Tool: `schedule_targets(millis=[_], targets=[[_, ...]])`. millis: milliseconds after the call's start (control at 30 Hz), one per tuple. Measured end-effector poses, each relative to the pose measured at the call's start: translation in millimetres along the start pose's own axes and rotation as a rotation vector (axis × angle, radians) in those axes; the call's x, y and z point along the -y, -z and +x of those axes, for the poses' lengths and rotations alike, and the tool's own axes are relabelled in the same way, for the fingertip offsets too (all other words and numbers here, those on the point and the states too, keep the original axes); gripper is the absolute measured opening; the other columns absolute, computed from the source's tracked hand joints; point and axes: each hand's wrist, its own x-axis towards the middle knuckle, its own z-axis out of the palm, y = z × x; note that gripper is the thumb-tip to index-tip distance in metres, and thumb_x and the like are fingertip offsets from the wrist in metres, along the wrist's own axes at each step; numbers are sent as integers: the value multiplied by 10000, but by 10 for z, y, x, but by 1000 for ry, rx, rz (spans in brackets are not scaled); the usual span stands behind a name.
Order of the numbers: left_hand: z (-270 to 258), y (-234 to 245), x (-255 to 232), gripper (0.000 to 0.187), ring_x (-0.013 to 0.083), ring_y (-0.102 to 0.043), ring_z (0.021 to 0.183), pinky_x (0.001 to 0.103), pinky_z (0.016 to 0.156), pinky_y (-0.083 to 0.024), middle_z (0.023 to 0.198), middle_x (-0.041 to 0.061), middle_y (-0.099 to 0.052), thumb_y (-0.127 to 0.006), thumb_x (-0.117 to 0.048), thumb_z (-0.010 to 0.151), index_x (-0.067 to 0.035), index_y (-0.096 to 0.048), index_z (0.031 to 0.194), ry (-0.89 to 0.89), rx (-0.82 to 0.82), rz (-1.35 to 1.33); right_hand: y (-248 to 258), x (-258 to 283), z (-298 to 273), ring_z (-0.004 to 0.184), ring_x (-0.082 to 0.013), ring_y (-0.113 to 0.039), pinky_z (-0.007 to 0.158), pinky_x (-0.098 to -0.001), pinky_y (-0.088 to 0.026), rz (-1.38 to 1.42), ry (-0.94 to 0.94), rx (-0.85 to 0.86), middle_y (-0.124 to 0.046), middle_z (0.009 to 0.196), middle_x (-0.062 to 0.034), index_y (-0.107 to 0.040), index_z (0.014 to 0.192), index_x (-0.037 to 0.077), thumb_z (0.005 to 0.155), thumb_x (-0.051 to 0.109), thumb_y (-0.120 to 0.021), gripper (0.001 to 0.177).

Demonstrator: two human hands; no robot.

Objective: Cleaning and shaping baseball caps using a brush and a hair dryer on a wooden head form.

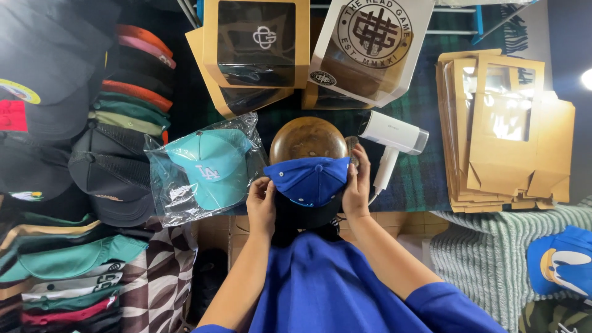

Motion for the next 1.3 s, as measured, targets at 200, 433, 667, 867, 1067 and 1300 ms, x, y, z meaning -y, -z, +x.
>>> schedule_targets(millis=[200, 433, 667, 867, 1067, 1300], targets=[[-231, -180, -477, 468, 246, -697, 1044, 381, 916, -592, 1165, 105, -664, -652, 32, 956, -146, -641, 1389, -398, -63, 341, -183, 505, 80, 1505, -309, -351, 1200, -549, -299, -109, 80, 55, -420, 1594, -137, -540, 1293, 99, 1113, 139, -437, 211], [-131, -112, -432, 522, 194, -629, 1065, 377, 992, -560, 1173, 90, -618, -552, -11, 1028, -166, -512, 1525, -215, 14, 300, -196, 704, 110, 1517, -317, -306, 1243, -511, -214, -160, 152, 114, -384, 1587, -127, -535, 1171, 131, 1097, 311, -470, 205], [-30, 9, -401, 524, 128, -639, 930, 354, 930, -552, 997, 40, -662, -558, 21, 1023, -147, -525, 1518, -146, 110, 136, -38, 897, 484, 1251, -229, -519, 1125, -422, -307, -517, 313, 481, -654, 1277, 17, -646, 1317, 187, 853, 491, -803, 577], [35, 71, -150, 479, 133, -638, 952, 361, 968, -527, 1015, 54, -664, -548, -9, 1047, -107, -512, 1515, -215, 153, 57, -67, 1542, 861, 967, -299, -671, 936, -422, -493, -676, -29, 915, -767, 891, -60, -774, 1000, 145, 816, 472, -833, 380], [-72, 22, -376, 470, 116, -591, 968, 327, 948, -498, 1058, 47, -651, -546, -42, 1049, -75, -495, 1515, -240, 169, 13, -176, 1787, 887, 929, -304, -751, 915, -415, -541, -600, -181, 1029, -803, 898, -62, -819, 1012, 181, 845, 363, -817, 247], [-139, -97, -1380, 589, 355, -431, 1410, 487, 1206, -309, 1405, 142, -501, -723, -386, 917, -87, -601, 1409, -729, 401, 453, -236, 1979, 764, 954, -313, -762, 935, -434, -561, -502, -186, 1095, -814, 939, -117, -807, 1066, 167, 887, 282, -780, 215]])
